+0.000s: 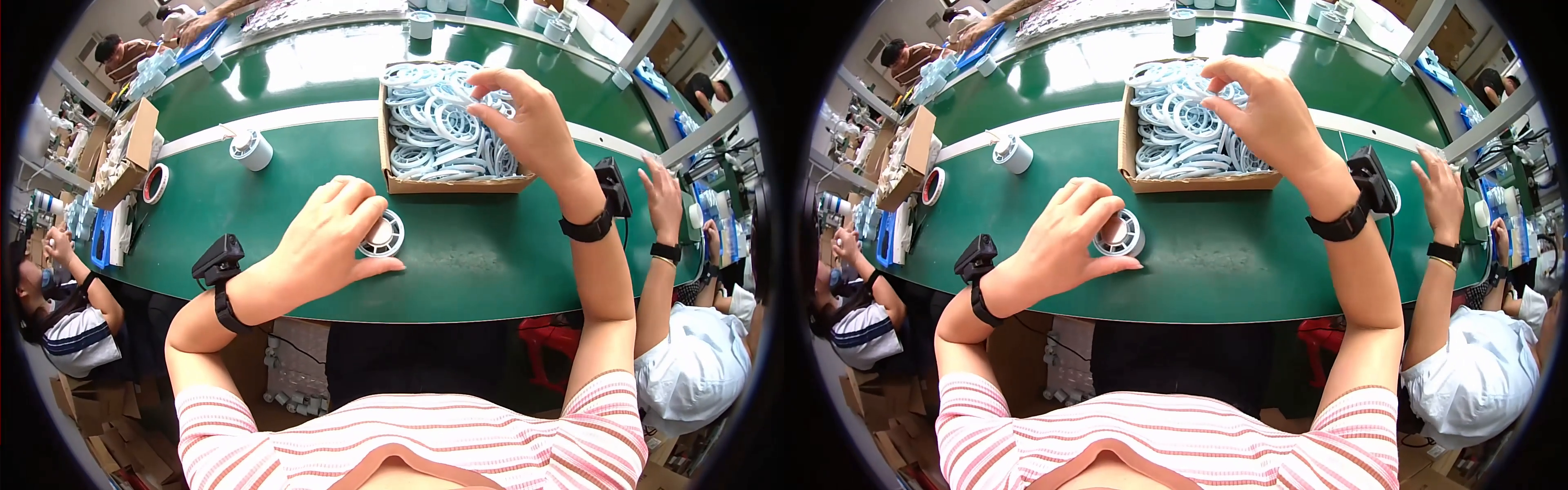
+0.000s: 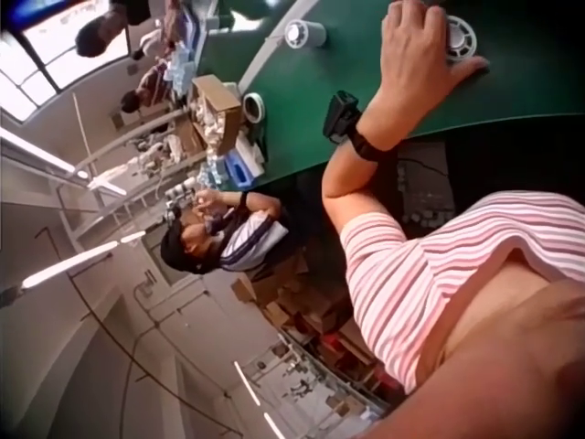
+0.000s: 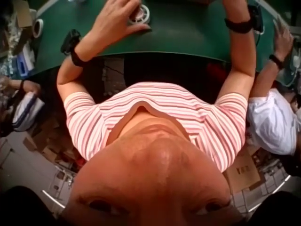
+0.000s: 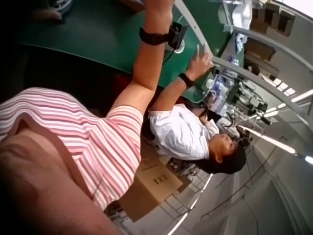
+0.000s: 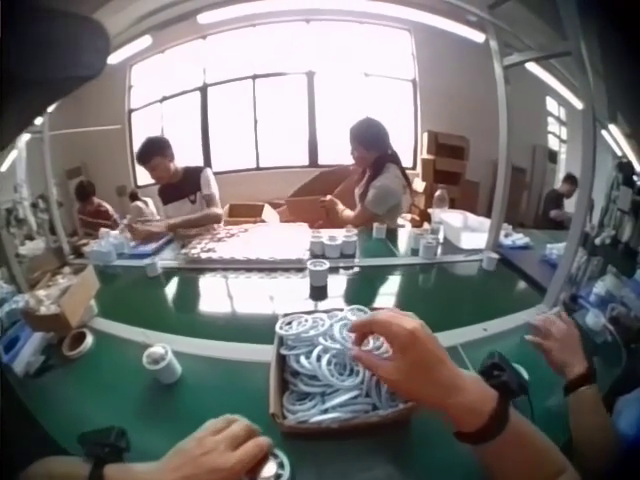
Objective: Assembling small electronic speakers by threading wires and joining components at a factory workbench.
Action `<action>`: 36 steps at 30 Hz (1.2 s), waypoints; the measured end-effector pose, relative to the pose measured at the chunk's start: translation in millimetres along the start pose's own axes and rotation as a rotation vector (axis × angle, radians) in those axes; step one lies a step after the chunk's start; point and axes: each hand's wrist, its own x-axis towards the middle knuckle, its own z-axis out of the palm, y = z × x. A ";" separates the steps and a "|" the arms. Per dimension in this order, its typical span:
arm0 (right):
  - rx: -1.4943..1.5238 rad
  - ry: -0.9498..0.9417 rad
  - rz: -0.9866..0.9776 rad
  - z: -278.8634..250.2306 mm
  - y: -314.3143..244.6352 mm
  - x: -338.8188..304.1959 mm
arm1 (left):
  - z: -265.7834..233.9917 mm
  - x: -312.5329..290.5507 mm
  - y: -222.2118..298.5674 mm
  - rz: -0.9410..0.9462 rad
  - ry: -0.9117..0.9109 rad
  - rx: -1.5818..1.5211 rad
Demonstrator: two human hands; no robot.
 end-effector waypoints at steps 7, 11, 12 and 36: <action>-0.010 -0.162 0.048 -21.2 -79.5 -75.9 | 17.5 12.0 5.2 -0.142 -0.271 -0.281; -0.024 -0.284 0.156 11.9 -74.9 -131.0 | 26.3 15.2 5.5 -0.208 -0.226 -0.589; -0.009 -0.300 0.190 15.8 -73.6 -137.2 | 30.2 14.8 5.0 -0.210 -0.233 -0.597; 0.192 -0.095 0.244 33.4 -113.1 -114.3 | 61.6 6.4 15.8 -0.501 -0.322 -1.612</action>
